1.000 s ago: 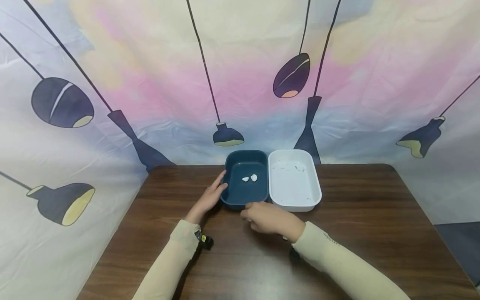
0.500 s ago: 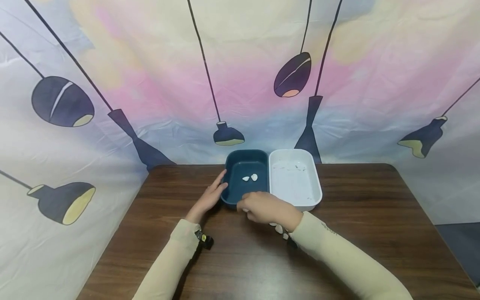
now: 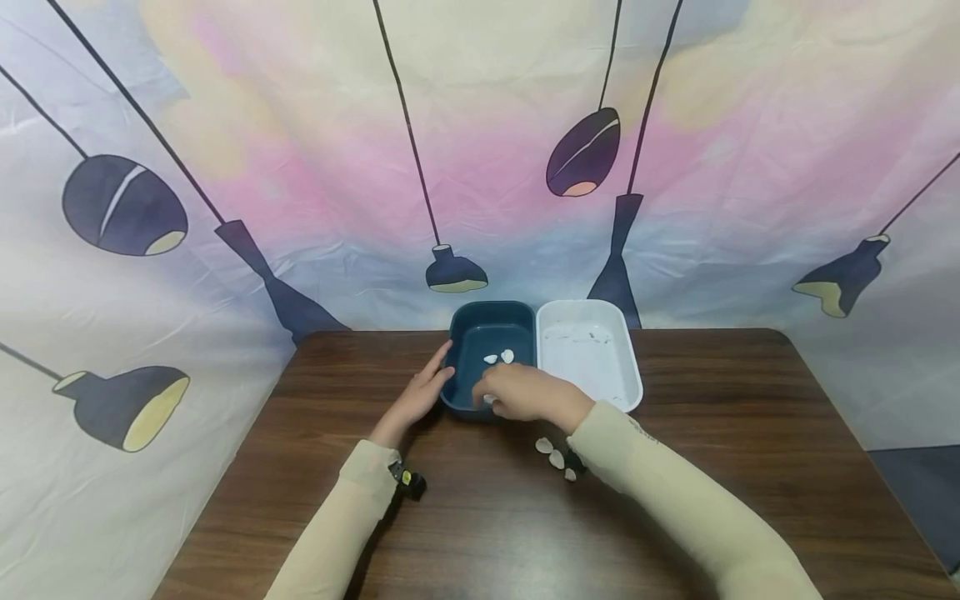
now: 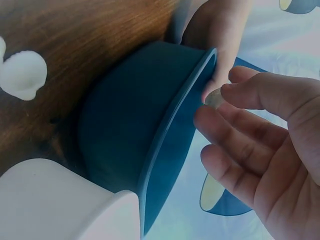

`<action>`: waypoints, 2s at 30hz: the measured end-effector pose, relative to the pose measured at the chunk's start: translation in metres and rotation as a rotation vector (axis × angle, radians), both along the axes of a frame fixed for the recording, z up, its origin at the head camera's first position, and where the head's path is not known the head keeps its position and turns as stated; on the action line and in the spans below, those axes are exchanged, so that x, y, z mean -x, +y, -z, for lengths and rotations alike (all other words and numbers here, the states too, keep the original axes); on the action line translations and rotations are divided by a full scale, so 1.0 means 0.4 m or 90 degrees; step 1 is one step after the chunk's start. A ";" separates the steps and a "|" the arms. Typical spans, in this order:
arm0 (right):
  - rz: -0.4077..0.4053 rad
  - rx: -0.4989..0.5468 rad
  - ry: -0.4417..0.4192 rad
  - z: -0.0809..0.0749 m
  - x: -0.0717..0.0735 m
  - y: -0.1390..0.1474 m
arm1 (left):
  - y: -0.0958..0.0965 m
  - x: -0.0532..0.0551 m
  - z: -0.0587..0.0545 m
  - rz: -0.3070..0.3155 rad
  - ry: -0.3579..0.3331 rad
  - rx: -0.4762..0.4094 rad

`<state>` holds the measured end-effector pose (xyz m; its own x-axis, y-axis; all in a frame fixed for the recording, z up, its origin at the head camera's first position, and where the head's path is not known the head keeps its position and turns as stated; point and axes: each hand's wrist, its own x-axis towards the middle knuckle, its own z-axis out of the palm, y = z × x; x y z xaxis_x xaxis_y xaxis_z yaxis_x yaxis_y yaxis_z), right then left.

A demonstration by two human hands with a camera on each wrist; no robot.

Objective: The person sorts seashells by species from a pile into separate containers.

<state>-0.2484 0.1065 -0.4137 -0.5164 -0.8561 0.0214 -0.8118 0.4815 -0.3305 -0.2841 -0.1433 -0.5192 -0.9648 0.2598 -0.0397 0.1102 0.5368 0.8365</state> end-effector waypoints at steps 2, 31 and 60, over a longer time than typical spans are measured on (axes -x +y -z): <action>0.005 -0.013 -0.003 0.001 0.010 -0.005 | 0.001 0.001 0.001 0.000 -0.001 -0.001; 0.061 -0.072 -0.046 0.077 0.095 -0.066 | 0.000 -0.001 0.000 0.003 -0.001 -0.009; 0.126 -0.028 -0.020 0.064 0.083 -0.058 | 0.002 -0.007 -0.005 -0.001 -0.004 -0.007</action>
<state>-0.2815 0.0833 -0.4392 -0.6747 -0.7374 -0.0330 -0.6891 0.6453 -0.3296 -0.2811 -0.1423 -0.5174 -0.9651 0.2582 -0.0432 0.1032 0.5272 0.8435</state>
